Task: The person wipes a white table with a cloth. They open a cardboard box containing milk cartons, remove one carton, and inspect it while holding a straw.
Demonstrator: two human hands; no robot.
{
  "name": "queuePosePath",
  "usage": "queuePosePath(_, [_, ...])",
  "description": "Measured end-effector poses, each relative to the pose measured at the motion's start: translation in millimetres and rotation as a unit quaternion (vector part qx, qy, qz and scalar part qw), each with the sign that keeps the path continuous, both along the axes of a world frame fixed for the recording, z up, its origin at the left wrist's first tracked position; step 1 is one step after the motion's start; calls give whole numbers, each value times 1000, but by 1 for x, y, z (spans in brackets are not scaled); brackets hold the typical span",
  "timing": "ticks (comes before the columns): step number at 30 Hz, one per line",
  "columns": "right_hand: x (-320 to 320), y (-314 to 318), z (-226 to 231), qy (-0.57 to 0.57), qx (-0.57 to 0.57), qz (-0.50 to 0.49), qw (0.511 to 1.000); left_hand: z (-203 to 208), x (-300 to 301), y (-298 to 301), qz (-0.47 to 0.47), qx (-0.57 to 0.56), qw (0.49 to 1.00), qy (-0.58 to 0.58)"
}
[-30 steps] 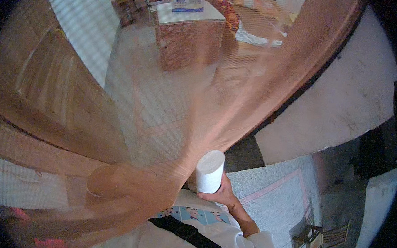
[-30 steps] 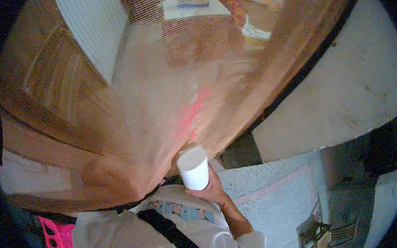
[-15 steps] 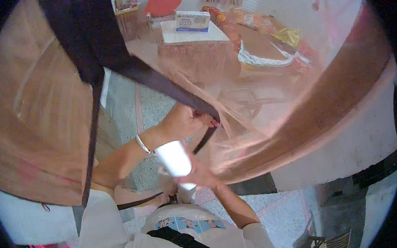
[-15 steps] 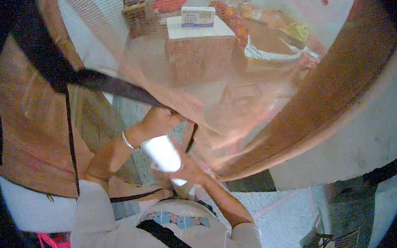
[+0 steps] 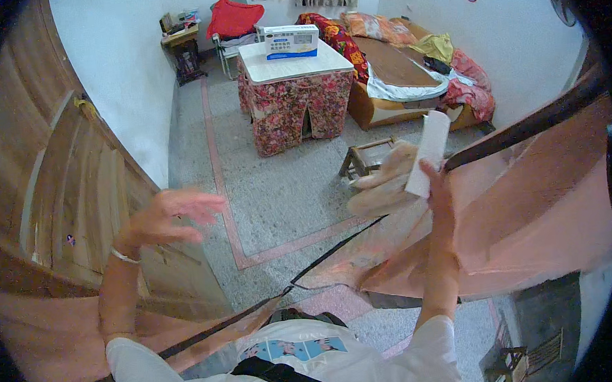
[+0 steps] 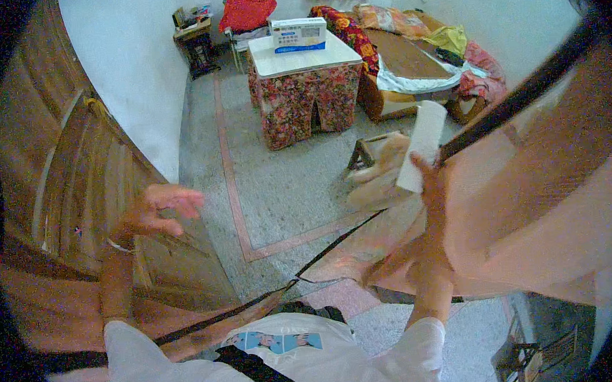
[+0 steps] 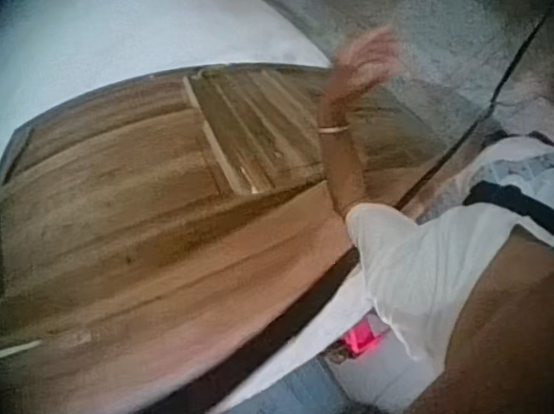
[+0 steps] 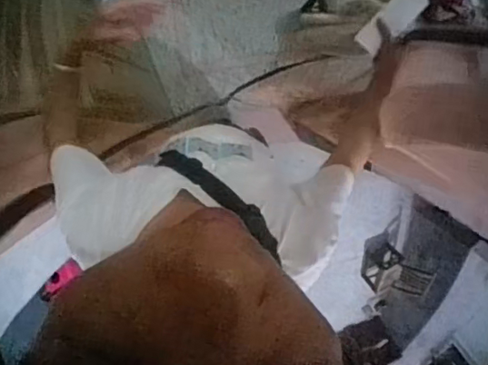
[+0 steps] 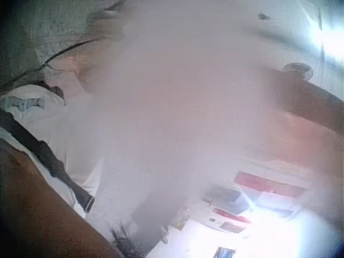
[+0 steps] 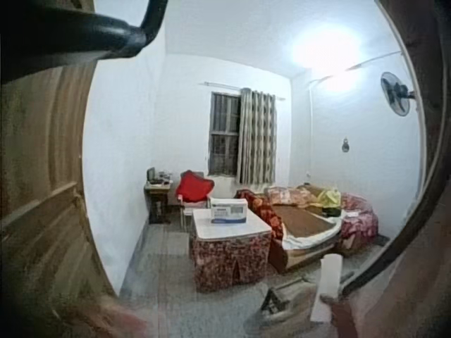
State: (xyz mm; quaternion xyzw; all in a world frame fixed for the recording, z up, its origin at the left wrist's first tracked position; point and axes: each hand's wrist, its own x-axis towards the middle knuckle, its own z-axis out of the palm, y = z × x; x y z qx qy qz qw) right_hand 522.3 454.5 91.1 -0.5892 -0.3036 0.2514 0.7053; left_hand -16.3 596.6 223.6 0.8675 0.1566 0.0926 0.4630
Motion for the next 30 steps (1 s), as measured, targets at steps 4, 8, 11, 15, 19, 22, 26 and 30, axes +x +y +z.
queuePosePath(4, [52,15,22,26,40,-45,998,-1,-29,31,6,-140,977,-161])
queuePosePath(8, [68,43,8,79,135,-103,982,-15,-43,66,42,-129,968,-213])
queuePosePath(11, [96,60,-25,140,175,-101,969,-19,-52,74,119,-95,956,-253])
queuePosePath(15, [111,75,-76,259,193,-177,930,-44,-89,107,243,-154,914,-287])
queuePosePath(19, [126,101,-161,369,176,-181,895,-84,-103,141,286,-85,904,-306])
queuePosePath(22, [109,132,-201,446,102,-170,873,-107,-67,164,352,-122,881,-291])
queuePosePath(26, [93,199,-234,477,79,-103,869,-147,29,215,329,-206,884,-261])
queuePosePath(30, [60,289,-208,452,-18,19,891,-199,129,250,277,-331,890,-145])
